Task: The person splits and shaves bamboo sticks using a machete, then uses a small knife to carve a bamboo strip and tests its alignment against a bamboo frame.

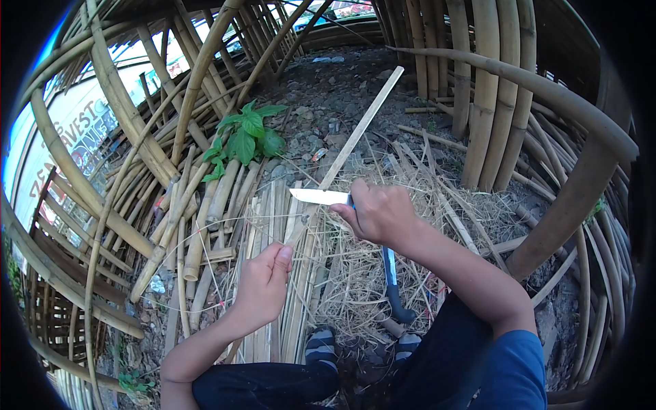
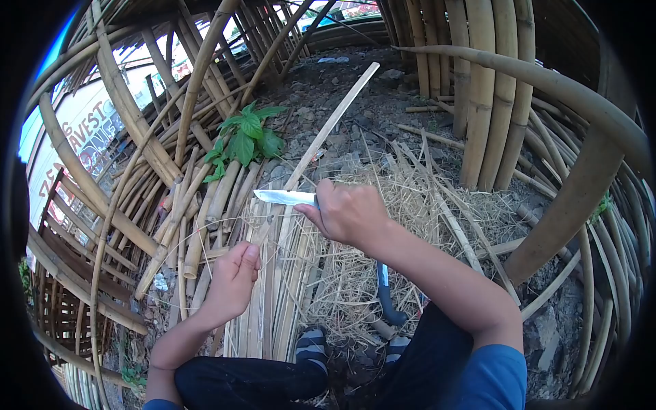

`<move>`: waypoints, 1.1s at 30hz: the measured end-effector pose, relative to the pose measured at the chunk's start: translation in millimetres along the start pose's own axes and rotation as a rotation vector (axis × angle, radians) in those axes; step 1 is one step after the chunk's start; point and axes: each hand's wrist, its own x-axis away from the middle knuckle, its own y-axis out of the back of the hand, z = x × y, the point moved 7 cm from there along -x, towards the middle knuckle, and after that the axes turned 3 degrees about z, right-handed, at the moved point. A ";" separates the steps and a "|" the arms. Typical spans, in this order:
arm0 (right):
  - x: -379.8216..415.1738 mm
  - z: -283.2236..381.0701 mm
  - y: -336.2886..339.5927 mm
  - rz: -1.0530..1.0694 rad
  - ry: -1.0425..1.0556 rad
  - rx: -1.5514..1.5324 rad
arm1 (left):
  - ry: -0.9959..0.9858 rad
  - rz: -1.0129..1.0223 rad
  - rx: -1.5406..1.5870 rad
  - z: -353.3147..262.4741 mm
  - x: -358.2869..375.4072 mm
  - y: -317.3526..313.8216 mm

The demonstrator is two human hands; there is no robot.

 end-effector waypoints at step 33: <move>20.8 -36.7 -4.3 0.313 -0.629 -1.296 | 0.125 0.368 0.463 33.7 -3.3 -13.3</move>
